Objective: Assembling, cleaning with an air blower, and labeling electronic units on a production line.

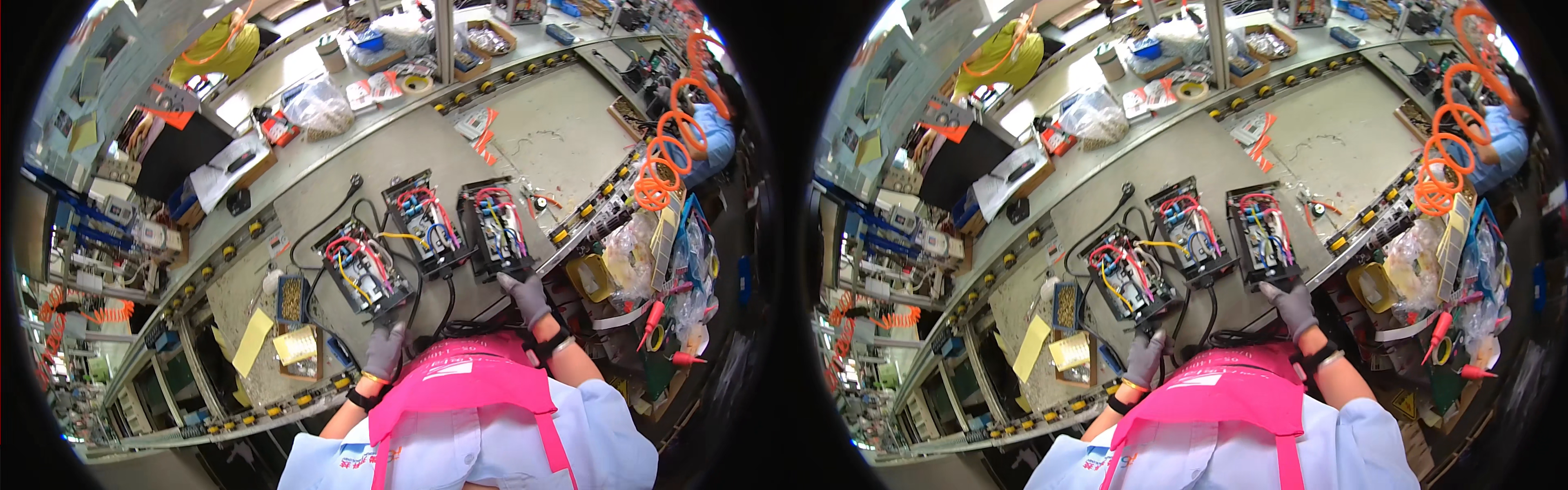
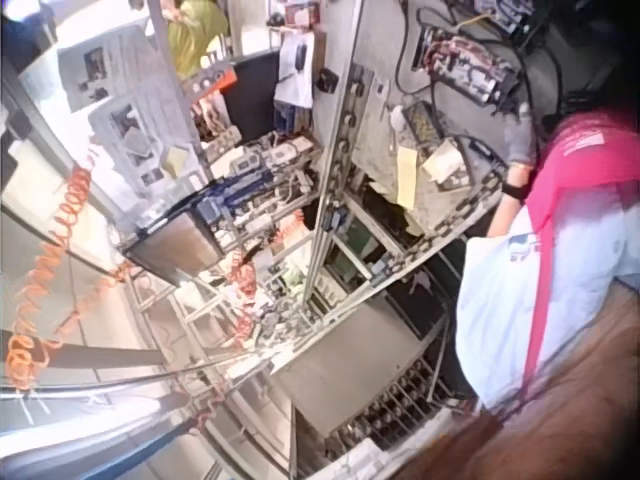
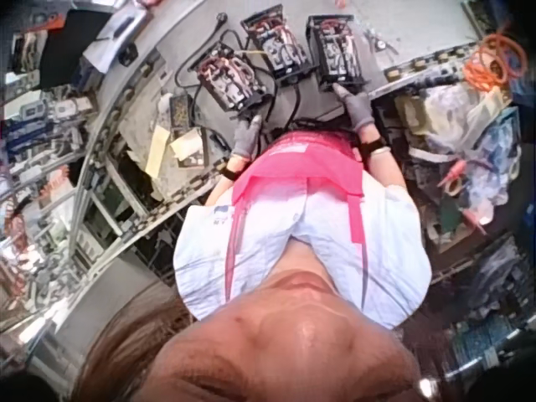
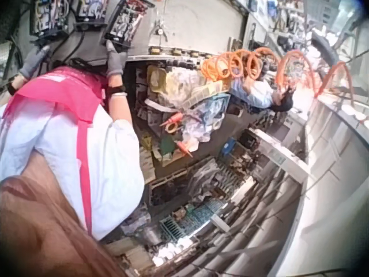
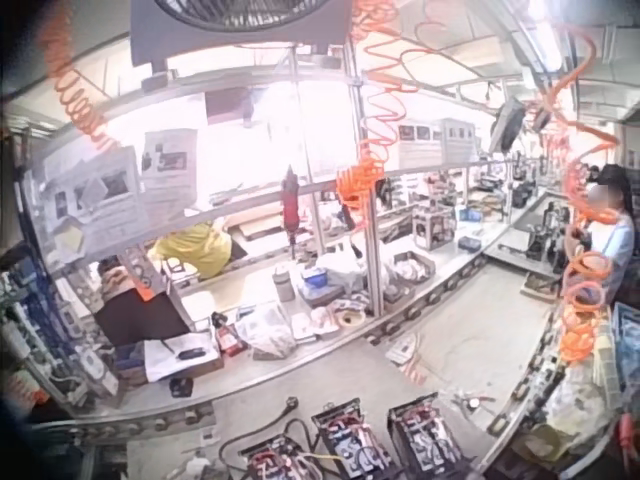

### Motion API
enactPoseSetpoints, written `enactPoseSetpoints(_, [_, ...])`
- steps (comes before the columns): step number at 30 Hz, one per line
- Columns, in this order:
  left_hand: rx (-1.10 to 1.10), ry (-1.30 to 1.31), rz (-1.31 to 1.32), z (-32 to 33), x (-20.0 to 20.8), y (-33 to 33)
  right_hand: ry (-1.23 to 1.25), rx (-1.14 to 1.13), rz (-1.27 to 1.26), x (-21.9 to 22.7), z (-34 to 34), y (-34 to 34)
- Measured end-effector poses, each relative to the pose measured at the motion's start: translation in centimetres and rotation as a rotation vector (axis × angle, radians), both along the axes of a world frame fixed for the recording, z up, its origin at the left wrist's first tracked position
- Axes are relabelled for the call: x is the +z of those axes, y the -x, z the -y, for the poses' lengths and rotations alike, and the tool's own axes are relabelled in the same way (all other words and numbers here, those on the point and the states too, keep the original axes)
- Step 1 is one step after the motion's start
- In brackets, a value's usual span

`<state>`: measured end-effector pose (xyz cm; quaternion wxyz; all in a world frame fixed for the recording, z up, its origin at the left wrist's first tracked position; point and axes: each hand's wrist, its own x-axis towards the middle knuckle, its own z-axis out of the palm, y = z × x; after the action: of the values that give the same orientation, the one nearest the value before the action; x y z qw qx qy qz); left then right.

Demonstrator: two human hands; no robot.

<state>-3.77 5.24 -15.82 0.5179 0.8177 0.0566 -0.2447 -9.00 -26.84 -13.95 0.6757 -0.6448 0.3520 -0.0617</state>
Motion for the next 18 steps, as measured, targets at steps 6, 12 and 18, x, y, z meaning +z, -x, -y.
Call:
enactPoseSetpoints(6, [-0.012, 0.135, -0.035, 0.8, 0.5, -0.7, 0.002, 0.136, 0.034, 0.5, 4.9, -8.4])
enactPoseSetpoints(12, [-0.01, 0.136, -0.047, 3.3, 1.6, -1.6, 0.008, 0.126, -0.001, -0.5, 5.8, -9.8])
enactPoseSetpoints(18, [0.038, 0.292, -0.153, 4.3, 1.5, -1.9, 0.574, -0.185, 0.013, -0.9, 0.6, -5.7])
